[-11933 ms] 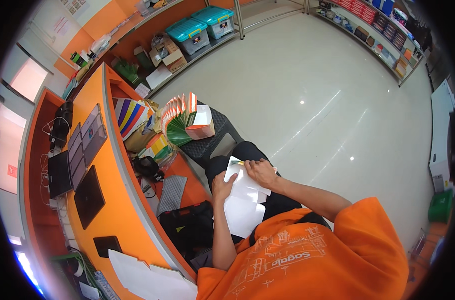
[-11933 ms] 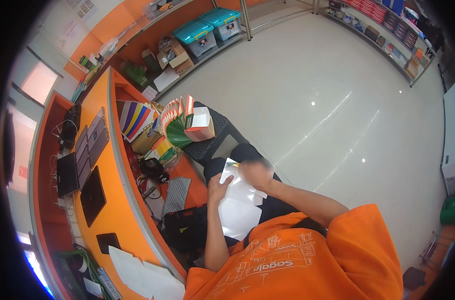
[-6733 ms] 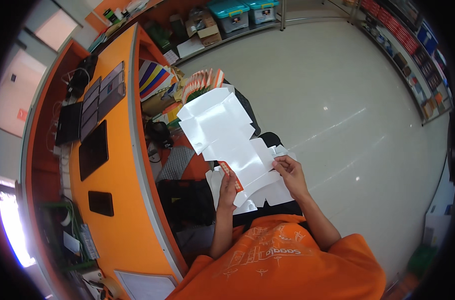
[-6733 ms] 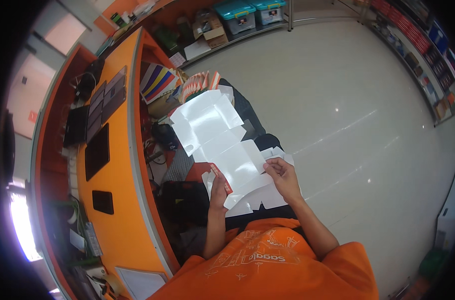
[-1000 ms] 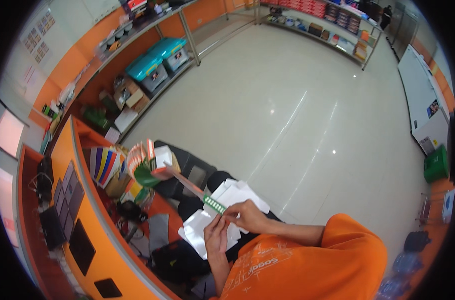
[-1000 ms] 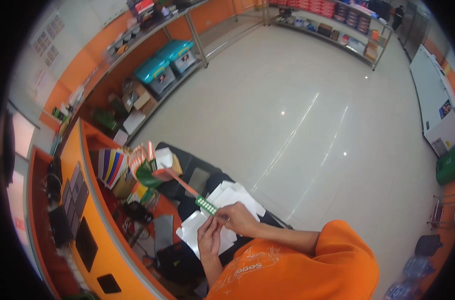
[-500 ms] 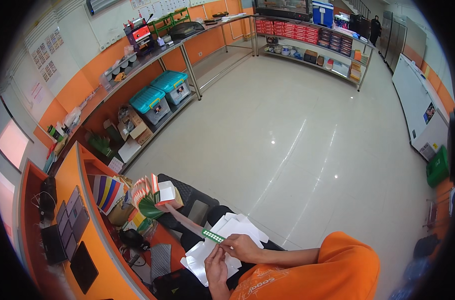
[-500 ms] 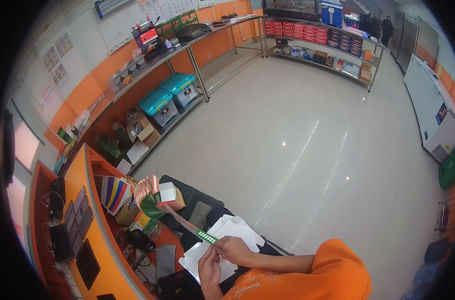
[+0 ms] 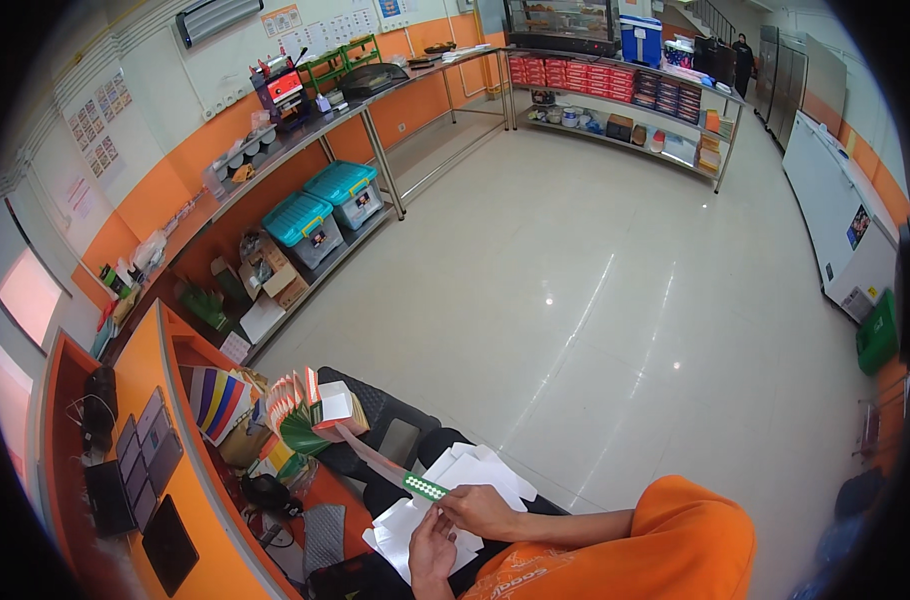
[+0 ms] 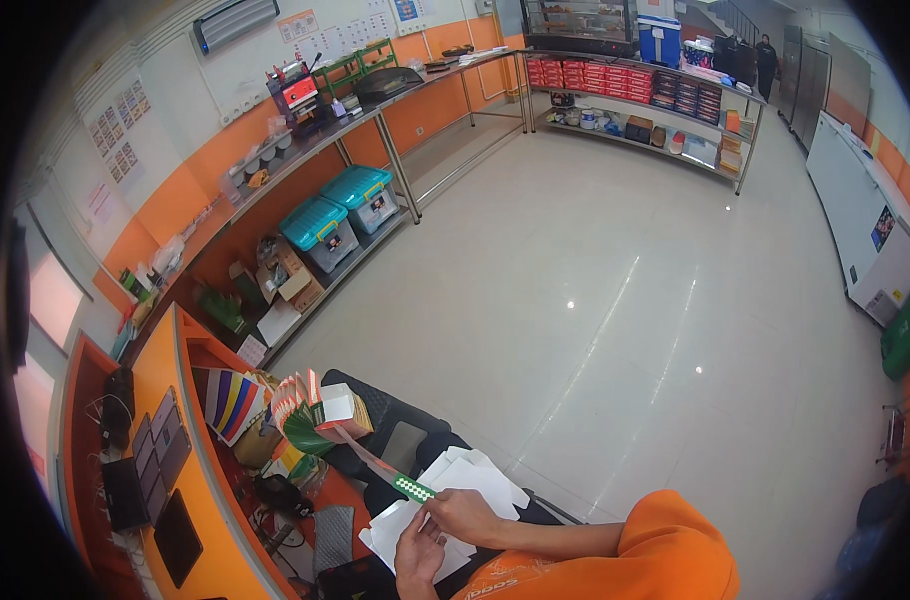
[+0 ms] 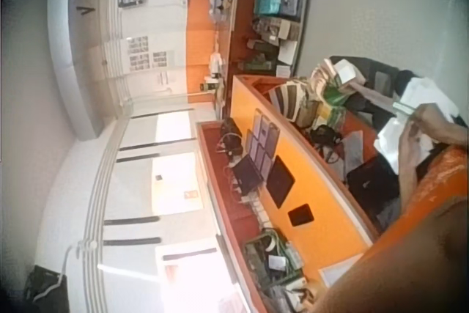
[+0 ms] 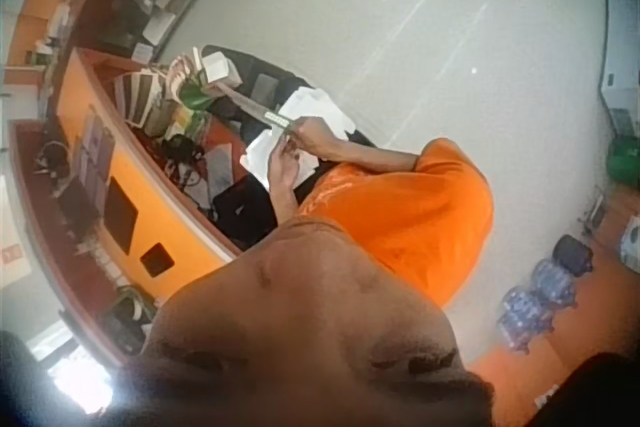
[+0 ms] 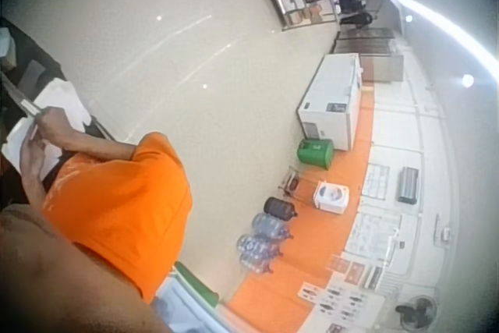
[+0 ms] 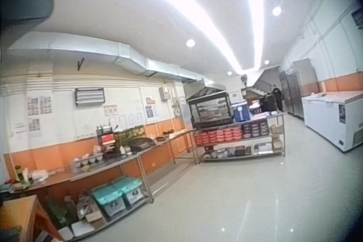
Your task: The person assembles cardboard food boxes by hand. The person takes flat cardboard templates, folds them along the pre-scored lines to form the box shape, and applies adhesive stickers to secure the flaps.
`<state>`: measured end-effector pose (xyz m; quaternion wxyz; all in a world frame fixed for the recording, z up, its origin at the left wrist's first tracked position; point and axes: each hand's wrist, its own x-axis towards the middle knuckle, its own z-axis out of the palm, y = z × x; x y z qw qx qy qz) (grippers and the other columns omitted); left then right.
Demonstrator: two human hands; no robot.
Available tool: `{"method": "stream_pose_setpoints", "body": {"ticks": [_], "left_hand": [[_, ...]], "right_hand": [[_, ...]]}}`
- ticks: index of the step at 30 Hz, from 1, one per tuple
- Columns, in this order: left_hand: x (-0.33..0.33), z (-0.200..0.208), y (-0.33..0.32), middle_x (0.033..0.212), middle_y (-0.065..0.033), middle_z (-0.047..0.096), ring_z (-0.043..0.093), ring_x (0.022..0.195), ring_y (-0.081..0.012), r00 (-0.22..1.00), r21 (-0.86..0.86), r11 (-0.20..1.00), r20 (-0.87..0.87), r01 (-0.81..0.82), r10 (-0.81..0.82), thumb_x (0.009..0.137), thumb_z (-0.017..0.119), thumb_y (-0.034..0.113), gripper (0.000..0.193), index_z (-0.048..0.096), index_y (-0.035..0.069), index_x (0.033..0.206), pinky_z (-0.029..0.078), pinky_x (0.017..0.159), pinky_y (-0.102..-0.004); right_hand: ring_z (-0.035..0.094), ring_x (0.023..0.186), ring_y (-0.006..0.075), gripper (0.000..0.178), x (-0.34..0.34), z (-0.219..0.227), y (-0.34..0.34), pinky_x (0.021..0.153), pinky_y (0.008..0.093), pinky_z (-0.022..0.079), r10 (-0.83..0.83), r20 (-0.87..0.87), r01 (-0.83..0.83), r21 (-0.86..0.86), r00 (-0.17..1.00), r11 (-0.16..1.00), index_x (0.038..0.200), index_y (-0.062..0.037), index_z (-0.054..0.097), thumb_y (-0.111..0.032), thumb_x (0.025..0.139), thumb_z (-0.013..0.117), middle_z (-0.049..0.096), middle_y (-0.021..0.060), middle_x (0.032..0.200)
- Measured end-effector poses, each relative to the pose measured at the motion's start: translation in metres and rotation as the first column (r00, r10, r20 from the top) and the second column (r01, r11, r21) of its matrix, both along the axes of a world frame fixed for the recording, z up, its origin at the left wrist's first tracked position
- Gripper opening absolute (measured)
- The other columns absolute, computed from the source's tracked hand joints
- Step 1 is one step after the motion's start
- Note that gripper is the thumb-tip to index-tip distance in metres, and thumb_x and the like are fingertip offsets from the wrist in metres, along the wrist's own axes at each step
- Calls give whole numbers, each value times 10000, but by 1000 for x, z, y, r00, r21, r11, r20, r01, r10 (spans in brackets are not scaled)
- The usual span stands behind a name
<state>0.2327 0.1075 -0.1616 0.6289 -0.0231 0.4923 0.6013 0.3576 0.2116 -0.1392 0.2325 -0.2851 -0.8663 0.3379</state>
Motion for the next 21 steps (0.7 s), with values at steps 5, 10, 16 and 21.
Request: {"method": "stream_pose_setpoints", "body": {"ticks": [5,10,16,21], "left_hand": [[7,1,5,1052,16,649,539,981,-114,1000,51,998,-5,-26,27,996,554,290,271,629,140,1209,318,843,-325],[13,2,10,1089,2,644,568,1033,-133,995,119,988,14,-95,94,1003,561,294,273,623,116,1199,380,920,-330],[1,-36,20,1214,-15,618,545,1176,-168,973,118,985,207,-128,102,996,578,309,306,602,141,1250,385,1026,-379],[13,-23,23,1197,-27,619,563,1138,-173,990,209,968,46,-138,131,1006,566,288,324,562,129,1288,412,993,-373]], "right_hand": [[691,739,323,145,-7,3,1,618,435,558,7,75,-11,50,997,999,907,-22,689,-118,808,642,686,125,792],[691,742,324,145,-10,4,3,602,430,557,1,91,-9,88,996,996,894,-22,684,-108,799,617,682,127,803],[692,731,315,147,-8,13,9,609,427,563,12,113,-25,114,994,993,878,-25,672,-142,799,633,684,118,809],[692,807,270,179,-5,19,10,617,389,574,-12,159,-26,235,987,972,931,-43,684,-136,783,648,680,82,838]]}}
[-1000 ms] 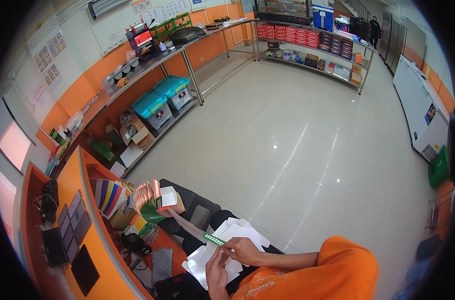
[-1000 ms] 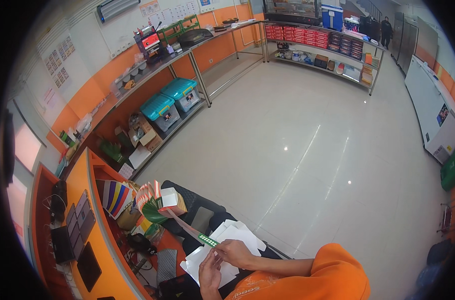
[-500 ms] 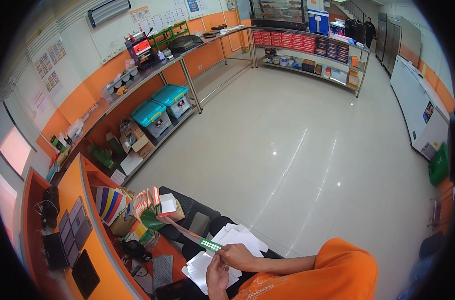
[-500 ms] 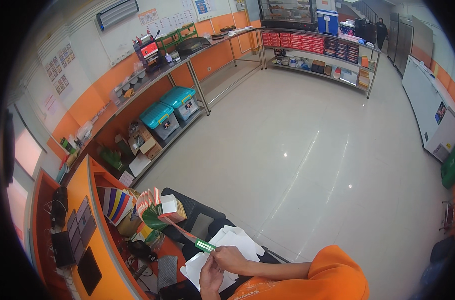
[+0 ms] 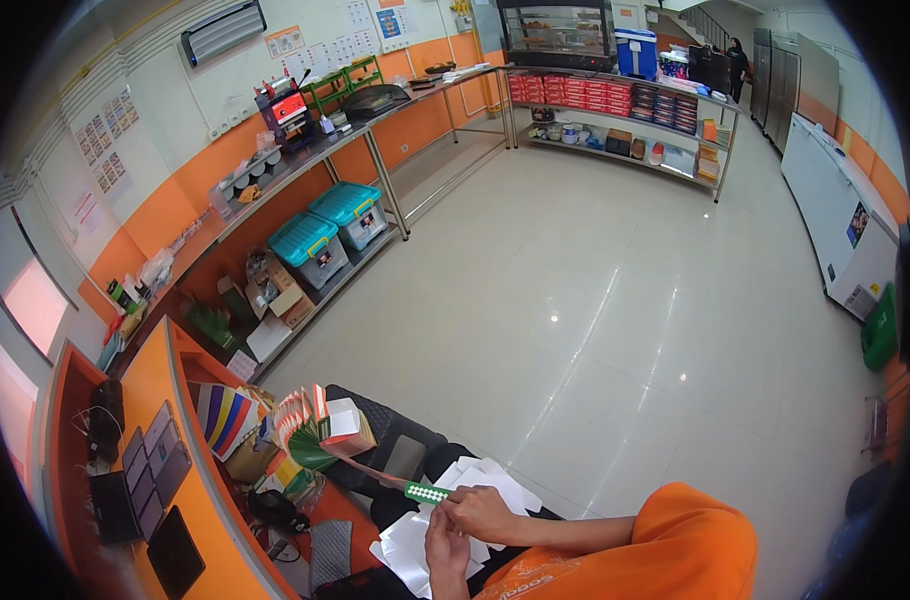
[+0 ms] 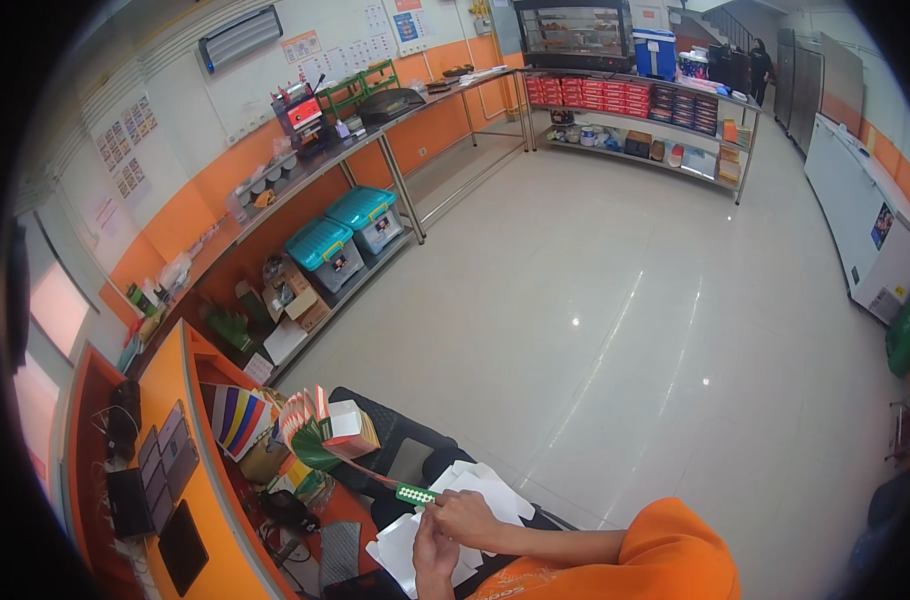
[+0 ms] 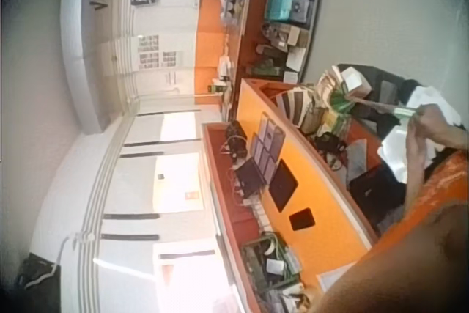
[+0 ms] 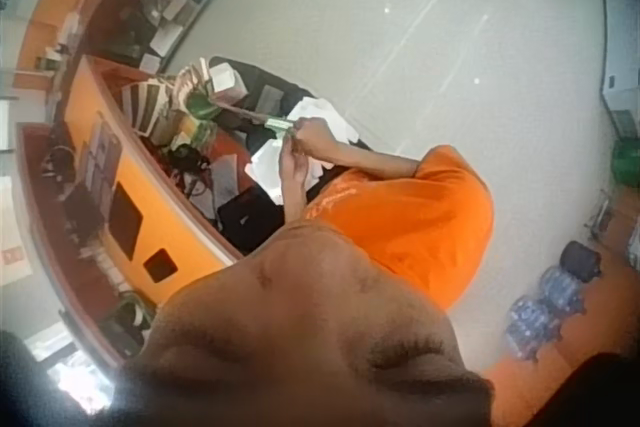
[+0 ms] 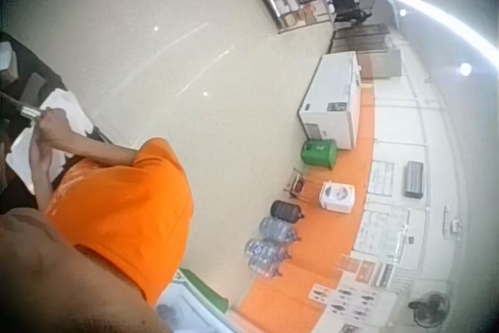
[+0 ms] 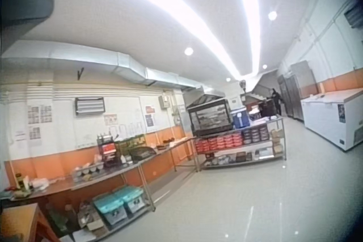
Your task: The person assembles cardboard food boxes by hand. The person takes flat cardboard templates, folds them along the pre-scored lines to form the box shape, and applies adhesive stickers to secure the flaps.
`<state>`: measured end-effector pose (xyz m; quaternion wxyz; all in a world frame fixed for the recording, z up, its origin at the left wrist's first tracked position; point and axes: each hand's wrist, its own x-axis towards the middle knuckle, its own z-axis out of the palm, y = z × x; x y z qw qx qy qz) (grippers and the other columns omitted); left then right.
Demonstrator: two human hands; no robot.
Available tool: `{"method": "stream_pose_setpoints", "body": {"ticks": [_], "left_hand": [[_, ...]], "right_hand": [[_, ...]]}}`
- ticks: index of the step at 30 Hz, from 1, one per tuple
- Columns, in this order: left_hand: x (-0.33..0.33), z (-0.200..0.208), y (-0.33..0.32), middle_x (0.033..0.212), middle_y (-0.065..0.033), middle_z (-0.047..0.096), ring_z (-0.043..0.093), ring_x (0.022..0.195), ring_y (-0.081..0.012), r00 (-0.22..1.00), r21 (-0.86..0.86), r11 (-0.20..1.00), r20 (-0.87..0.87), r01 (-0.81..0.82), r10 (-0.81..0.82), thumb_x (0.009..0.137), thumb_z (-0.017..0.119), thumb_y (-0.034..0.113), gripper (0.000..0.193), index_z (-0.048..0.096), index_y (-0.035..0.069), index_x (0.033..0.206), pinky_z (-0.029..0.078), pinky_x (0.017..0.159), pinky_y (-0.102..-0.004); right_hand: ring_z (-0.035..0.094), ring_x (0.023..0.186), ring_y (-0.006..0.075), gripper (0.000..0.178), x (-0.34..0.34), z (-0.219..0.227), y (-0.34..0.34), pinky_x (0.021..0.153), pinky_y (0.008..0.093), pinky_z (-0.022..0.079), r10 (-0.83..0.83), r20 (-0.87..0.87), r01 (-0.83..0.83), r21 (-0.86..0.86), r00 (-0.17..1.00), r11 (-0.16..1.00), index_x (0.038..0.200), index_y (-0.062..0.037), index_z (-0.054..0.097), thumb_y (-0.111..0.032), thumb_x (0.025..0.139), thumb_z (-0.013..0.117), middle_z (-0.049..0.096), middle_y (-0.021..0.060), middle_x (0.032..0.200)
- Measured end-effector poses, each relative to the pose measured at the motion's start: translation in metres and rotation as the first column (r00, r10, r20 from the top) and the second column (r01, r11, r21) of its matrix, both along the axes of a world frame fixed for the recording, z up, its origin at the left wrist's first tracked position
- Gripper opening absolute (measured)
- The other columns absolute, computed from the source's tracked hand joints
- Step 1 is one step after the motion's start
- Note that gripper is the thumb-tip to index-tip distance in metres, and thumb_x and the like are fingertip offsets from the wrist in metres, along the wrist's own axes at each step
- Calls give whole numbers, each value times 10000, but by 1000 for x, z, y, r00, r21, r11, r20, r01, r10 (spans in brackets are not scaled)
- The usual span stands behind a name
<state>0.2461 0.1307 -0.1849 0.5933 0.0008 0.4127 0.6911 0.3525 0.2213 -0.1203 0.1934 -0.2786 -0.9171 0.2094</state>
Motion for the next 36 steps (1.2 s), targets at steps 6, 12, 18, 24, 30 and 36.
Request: {"method": "stream_pose_setpoints", "body": {"ticks": [6,12,18,24,30,36], "left_hand": [[8,5,1,1187,-33,624,558,1135,-176,999,-105,994,-43,-20,16,1014,554,274,340,554,114,1314,410,975,-369],[0,-1,-2,1194,-25,631,561,1130,-173,996,-126,992,93,-2,13,998,573,253,331,574,127,1304,398,982,-355],[-1,-7,-3,1189,-25,638,568,1141,-173,994,-32,999,105,3,1,990,582,245,307,584,125,1274,399,1002,-366],[-4,-20,-1,1180,-42,641,583,1131,-186,964,-4,1000,265,6,-5,994,571,226,285,588,114,1256,415,1015,-385],[-2,-32,-1,1344,-96,545,512,1284,-252,980,42,999,201,5,-14,1014,517,210,384,470,75,1370,390,1115,-425],[-11,-43,-6,1310,-87,561,559,1225,-230,995,73,993,8,94,-95,1001,538,180,375,480,76,1356,462,1050,-399]], "right_hand": [[643,991,222,221,1,-15,1,638,360,586,33,50,-35,44,998,998,954,-45,678,-123,747,673,666,66,921],[607,993,219,165,3,-19,0,586,344,578,51,-49,-48,71,997,996,907,-27,661,-123,774,651,623,74,909],[588,1077,260,247,2,-23,-10,620,335,603,-13,-107,16,26,994,1000,994,9,644,-124,787,659,604,98,1080],[588,1064,263,264,-1,-18,-11,617,345,601,-67,-148,76,53,987,996,998,23,641,-136,789,666,542,100,1205],[591,1036,254,202,-2,-13,-8,606,386,585,-143,-113,128,-128,983,984,938,42,633,-129,830,637,533,92,1214],[591,1023,245,181,-3,-5,-18,601,393,577,-112,-165,86,-156,980,984,914,27,639,-151,882,620,550,76,1180]]}}
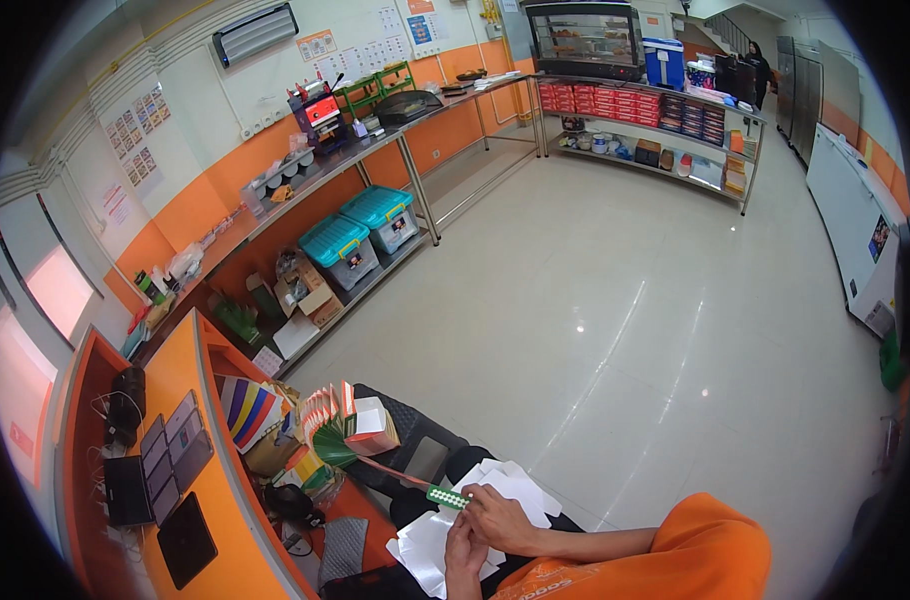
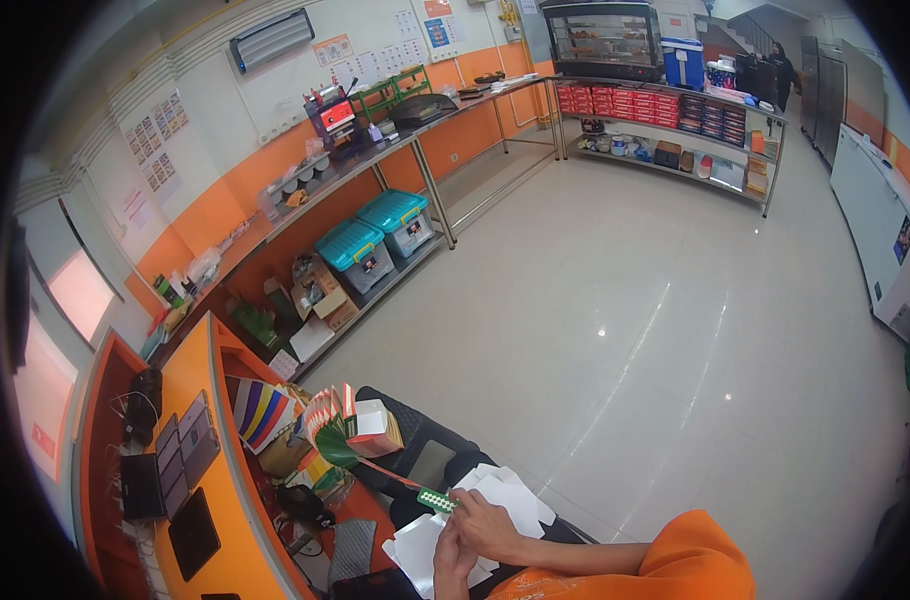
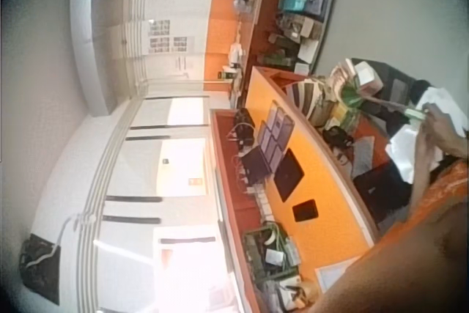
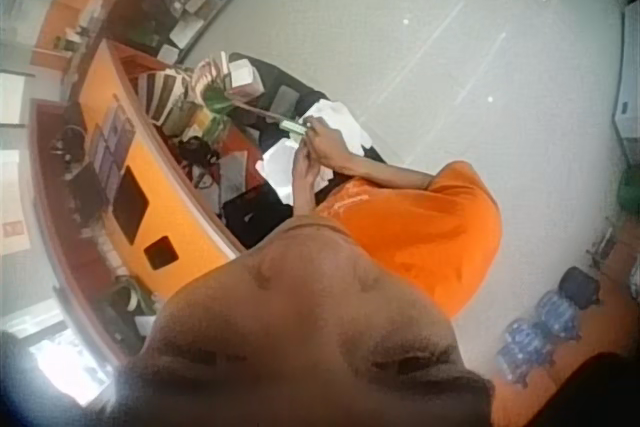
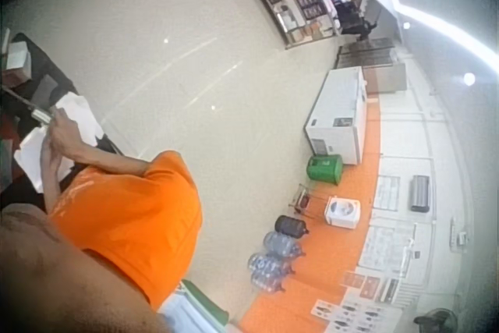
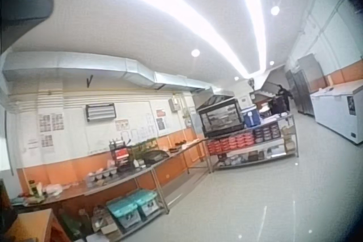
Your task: The person assembles cardboard food boxes by hand. The person takes flat cardboard templates, folds them along the pre-scored lines to form the box shape, and applies adhesive stickers to secure the flaps.
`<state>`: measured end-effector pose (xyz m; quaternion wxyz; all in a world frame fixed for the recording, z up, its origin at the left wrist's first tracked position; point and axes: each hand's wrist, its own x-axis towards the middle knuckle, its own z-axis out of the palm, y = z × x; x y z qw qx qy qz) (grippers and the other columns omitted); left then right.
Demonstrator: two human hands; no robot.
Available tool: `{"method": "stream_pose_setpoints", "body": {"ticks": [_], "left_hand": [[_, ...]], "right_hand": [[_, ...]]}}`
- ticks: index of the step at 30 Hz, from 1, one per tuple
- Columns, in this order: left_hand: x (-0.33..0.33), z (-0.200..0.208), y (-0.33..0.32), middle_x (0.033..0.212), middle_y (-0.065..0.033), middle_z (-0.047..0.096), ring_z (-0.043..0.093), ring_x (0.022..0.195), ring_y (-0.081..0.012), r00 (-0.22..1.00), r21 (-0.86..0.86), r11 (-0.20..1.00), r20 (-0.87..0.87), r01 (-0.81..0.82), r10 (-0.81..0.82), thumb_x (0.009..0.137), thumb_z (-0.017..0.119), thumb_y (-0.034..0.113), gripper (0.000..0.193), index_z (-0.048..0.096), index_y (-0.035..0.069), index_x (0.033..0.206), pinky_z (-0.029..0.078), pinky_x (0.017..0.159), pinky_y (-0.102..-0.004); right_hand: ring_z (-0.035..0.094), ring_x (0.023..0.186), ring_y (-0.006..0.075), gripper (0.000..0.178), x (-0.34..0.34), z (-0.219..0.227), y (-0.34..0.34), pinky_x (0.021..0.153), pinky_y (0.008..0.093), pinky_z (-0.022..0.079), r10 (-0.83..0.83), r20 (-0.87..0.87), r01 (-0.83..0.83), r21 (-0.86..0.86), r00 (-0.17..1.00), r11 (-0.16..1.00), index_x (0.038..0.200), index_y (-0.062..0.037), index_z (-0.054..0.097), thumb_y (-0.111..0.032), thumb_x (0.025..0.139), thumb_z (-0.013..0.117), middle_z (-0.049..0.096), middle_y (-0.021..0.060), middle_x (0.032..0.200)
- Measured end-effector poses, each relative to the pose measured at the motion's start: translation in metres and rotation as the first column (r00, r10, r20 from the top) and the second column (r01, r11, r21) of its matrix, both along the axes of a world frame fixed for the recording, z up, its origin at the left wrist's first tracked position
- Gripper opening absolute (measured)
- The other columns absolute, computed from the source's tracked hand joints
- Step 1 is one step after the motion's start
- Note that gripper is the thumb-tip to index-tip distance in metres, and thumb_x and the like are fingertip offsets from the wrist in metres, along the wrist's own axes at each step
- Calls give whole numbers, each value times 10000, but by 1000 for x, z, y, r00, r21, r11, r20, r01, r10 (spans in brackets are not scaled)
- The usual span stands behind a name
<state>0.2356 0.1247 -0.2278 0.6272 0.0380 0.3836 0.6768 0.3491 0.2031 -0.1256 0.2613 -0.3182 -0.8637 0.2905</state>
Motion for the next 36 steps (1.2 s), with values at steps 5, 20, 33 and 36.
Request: {"method": "stream_pose_setpoints", "body": {"ticks": [5,20,33,36], "left_hand": [[1,12,1,1258,-92,596,593,1174,-208,999,118,993,39,-6,1,981,576,165,339,528,40,1292,484,1018,-372],[14,93,29,869,-51,648,600,780,-84,722,162,945,-612,-286,323,928,595,-27,35,601,-26,963,456,706,-206],[11,57,14,961,-82,672,639,843,-107,911,72,967,-325,-244,254,937,629,-15,119,591,-35,1047,501,768,-215],[8,47,13,997,-97,669,643,902,-122,913,111,970,-329,-217,242,952,607,-11,130,582,-45,1075,508,837,-252]], "right_hand": [[602,1020,259,192,4,11,0,629,382,581,1,-27,-2,-29,1000,1000,956,13,649,-166,886,643,571,81,1163],[646,1016,326,277,12,55,35,734,413,586,239,-45,-234,93,970,968,1063,19,621,-73,802,632,647,148,1075],[666,956,334,231,13,27,28,716,408,585,216,38,-218,80,976,973,986,36,640,-92,795,623,660,168,973],[665,933,343,251,13,16,29,712,419,581,208,23,-209,75,978,975,1004,33,645,-103,794,625,657,175,950]]}}
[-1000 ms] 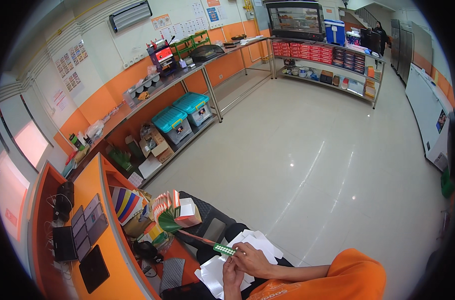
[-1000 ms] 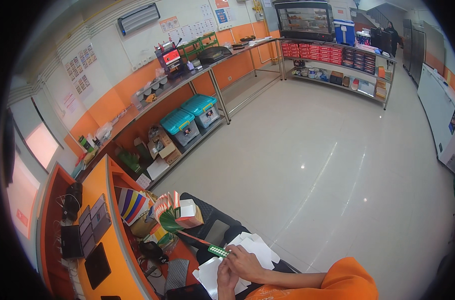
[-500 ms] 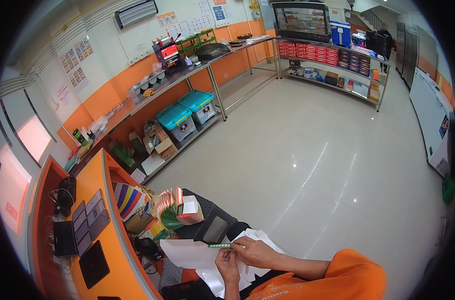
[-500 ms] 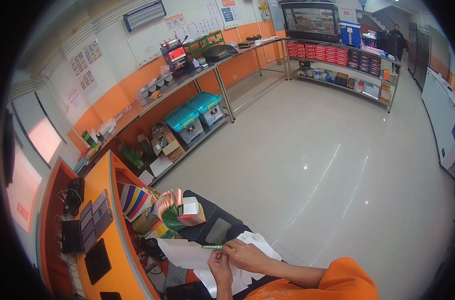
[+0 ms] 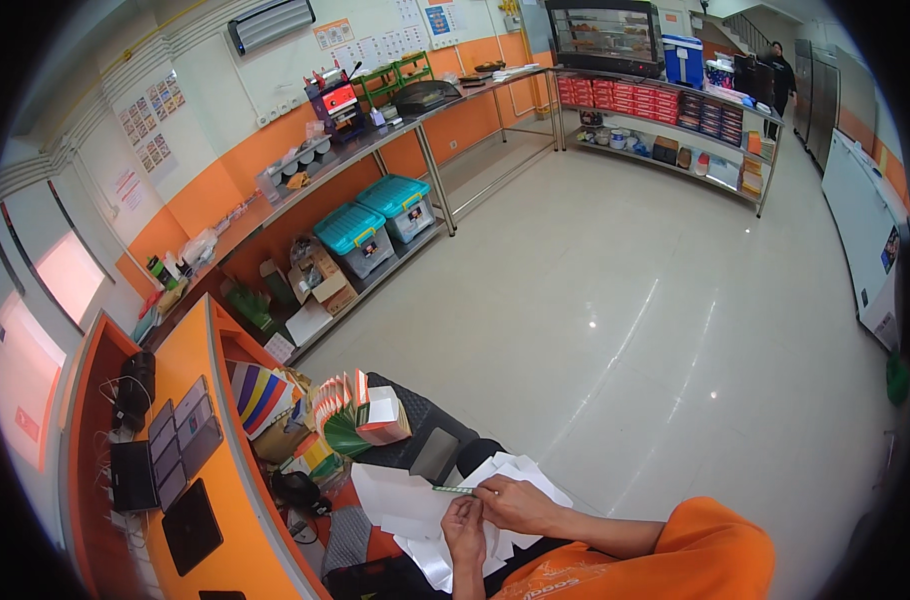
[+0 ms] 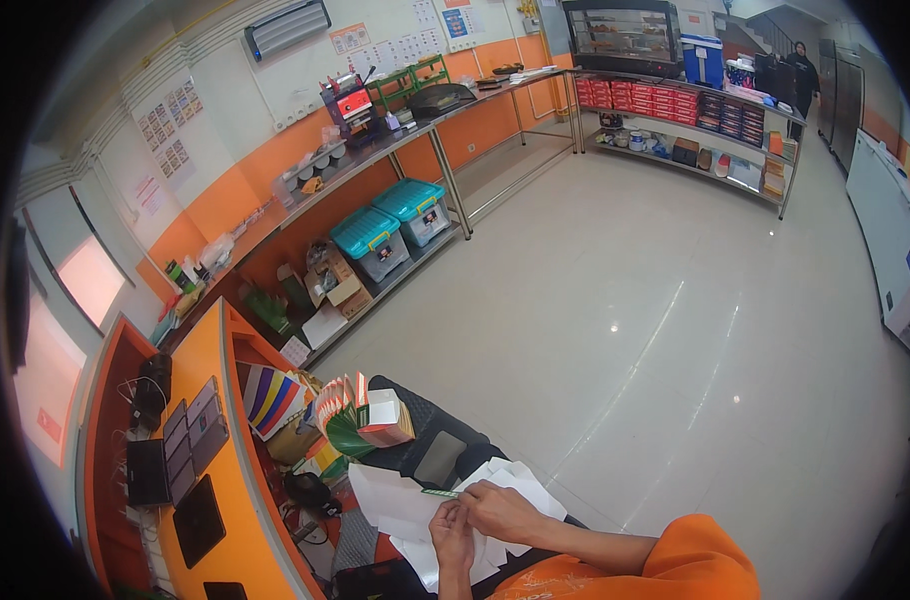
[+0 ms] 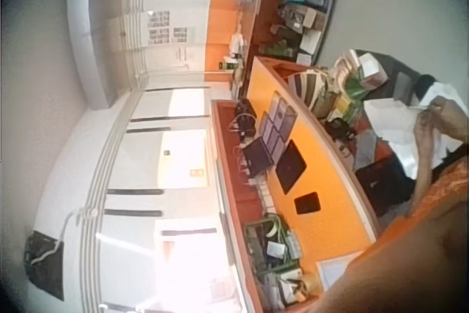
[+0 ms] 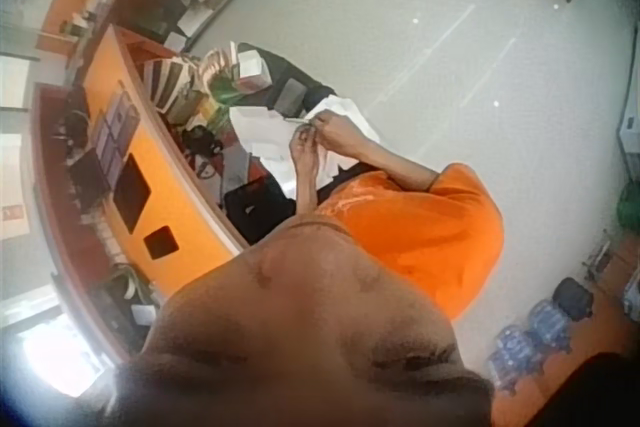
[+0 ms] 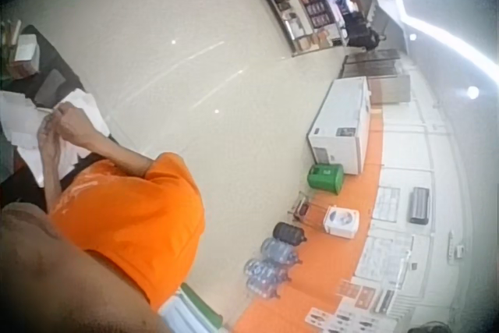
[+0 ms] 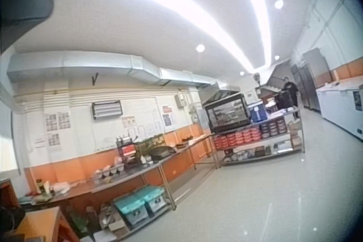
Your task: The person assembles cardboard food boxes by hand. The person takes flat cardboard templates, folds them along the pre-scored lines to form the box shape, and applies adhesive stickers to secure the flaps.
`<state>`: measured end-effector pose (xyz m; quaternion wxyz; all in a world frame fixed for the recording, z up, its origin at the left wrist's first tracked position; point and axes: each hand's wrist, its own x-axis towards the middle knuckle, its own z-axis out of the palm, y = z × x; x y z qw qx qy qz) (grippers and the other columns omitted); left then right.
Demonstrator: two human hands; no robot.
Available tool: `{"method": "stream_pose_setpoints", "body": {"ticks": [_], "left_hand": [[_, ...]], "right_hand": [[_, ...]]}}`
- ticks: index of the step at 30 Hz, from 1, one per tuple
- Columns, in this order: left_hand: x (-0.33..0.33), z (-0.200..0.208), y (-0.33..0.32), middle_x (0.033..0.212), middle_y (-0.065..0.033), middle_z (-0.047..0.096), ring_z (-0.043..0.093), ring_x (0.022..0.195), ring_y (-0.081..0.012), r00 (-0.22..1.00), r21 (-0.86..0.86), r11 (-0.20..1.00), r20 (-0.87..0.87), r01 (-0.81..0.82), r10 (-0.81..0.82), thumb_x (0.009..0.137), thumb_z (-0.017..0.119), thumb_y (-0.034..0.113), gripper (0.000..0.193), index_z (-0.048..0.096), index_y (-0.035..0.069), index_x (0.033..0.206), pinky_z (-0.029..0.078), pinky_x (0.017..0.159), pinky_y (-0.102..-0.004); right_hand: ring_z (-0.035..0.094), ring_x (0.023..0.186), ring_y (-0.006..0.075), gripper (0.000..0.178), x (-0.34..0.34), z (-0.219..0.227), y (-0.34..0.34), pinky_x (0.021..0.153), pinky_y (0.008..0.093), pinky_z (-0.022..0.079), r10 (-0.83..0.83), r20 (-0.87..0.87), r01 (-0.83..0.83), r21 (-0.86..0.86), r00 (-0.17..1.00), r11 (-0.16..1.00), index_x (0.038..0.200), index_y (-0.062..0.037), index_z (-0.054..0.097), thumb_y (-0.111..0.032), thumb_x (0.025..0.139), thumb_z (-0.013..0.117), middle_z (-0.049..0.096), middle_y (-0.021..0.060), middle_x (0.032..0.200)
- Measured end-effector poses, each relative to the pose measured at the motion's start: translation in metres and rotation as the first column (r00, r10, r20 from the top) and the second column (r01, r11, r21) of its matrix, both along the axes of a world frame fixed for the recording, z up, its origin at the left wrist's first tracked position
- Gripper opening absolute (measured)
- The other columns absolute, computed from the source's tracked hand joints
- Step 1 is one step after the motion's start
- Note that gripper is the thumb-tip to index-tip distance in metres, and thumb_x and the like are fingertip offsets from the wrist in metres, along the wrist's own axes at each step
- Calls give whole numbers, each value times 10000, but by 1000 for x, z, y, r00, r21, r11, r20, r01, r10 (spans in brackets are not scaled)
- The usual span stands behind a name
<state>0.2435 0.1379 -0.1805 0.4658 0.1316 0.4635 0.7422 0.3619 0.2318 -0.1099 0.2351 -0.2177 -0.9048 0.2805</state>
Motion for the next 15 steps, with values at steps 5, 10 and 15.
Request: {"method": "stream_pose_setpoints", "body": {"ticks": [5,10,15], "left_hand": [[2,2,-2,1058,-104,655,631,967,-144,989,-42,999,-149,-3,-3,952,593,-20,170,579,-51,1119,507,857,-261],[12,17,7,1056,-81,659,615,965,-132,979,-217,976,-202,-10,-35,949,620,18,219,622,-74,1147,497,854,-258],[11,28,2,990,-83,676,638,907,-124,986,-174,985,-160,10,-38,956,601,-9,121,633,-42,1068,521,819,-253]], "right_hand": [[661,908,351,245,-1,5,-3,689,438,571,-20,-12,19,-49,1000,999,1003,12,635,-146,815,642,650,181,922],[664,784,347,290,-1,-10,-4,638,414,556,-215,-55,215,1,975,977,1065,-17,631,-135,811,706,637,168,906],[670,789,339,219,2,-8,-4,673,399,561,-154,-51,153,-16,987,988,990,4,651,-86,800,712,649,161,932]]}}
